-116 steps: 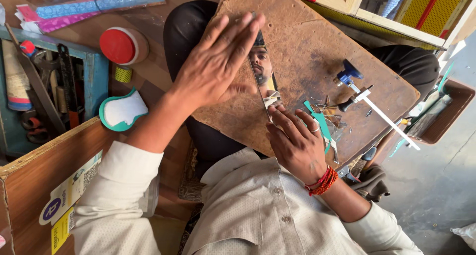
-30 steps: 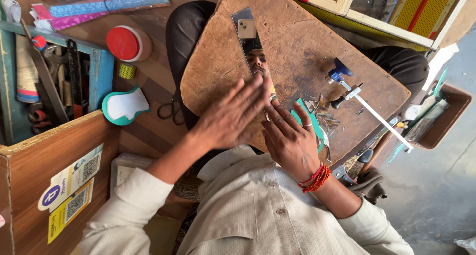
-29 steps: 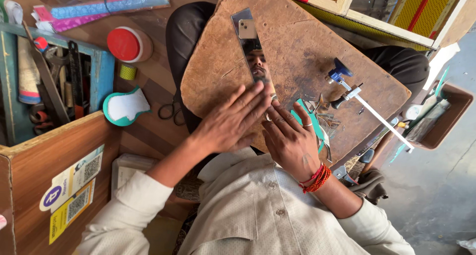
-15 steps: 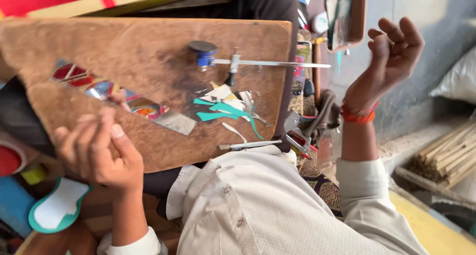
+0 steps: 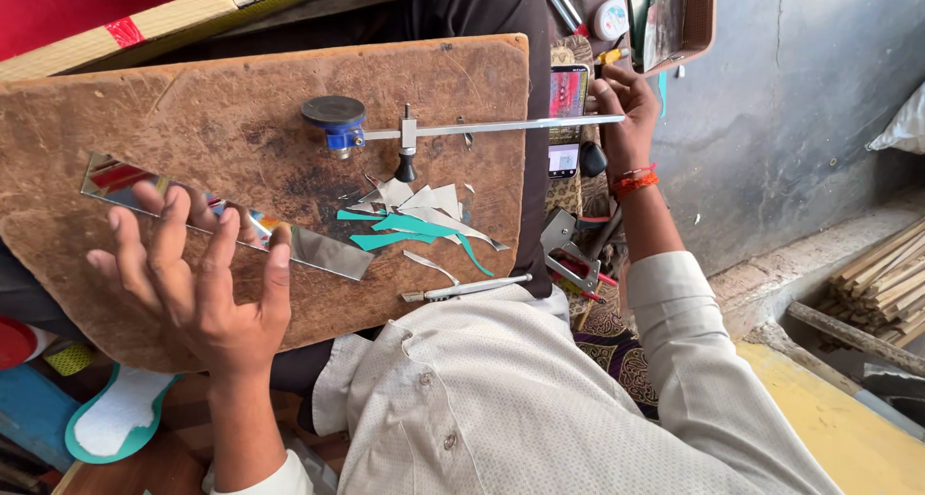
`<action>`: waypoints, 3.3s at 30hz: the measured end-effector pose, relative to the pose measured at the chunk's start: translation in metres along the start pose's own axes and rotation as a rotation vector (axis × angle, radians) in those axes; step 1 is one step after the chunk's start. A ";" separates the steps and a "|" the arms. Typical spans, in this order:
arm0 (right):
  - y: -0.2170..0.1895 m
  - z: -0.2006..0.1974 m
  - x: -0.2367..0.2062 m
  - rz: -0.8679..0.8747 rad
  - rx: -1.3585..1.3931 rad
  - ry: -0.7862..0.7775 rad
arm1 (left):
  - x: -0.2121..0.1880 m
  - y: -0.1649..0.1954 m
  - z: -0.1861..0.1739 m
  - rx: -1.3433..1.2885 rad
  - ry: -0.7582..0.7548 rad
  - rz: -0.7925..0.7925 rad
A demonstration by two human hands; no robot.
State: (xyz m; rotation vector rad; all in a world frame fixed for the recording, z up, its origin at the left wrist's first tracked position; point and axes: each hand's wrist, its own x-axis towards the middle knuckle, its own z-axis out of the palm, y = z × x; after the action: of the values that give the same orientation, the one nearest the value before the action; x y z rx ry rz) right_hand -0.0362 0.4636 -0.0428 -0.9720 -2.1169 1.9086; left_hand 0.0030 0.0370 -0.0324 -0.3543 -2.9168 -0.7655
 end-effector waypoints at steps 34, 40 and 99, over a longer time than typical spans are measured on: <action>0.001 -0.002 -0.019 -0.180 0.108 0.270 | 0.099 0.055 0.009 -0.241 -0.120 0.456; -0.041 0.014 -0.055 -0.912 -0.602 -0.302 | 0.088 0.065 0.003 -0.445 -0.088 0.303; -0.104 0.273 -0.101 -1.568 -0.974 -0.732 | 0.002 -0.079 -0.040 -0.354 0.495 -0.246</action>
State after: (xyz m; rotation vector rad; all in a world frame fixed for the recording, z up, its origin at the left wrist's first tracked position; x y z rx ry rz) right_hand -0.1310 0.1798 0.0334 1.3461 -2.5827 0.3349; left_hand -0.0167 -0.0494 -0.0348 0.1582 -2.3791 -1.2083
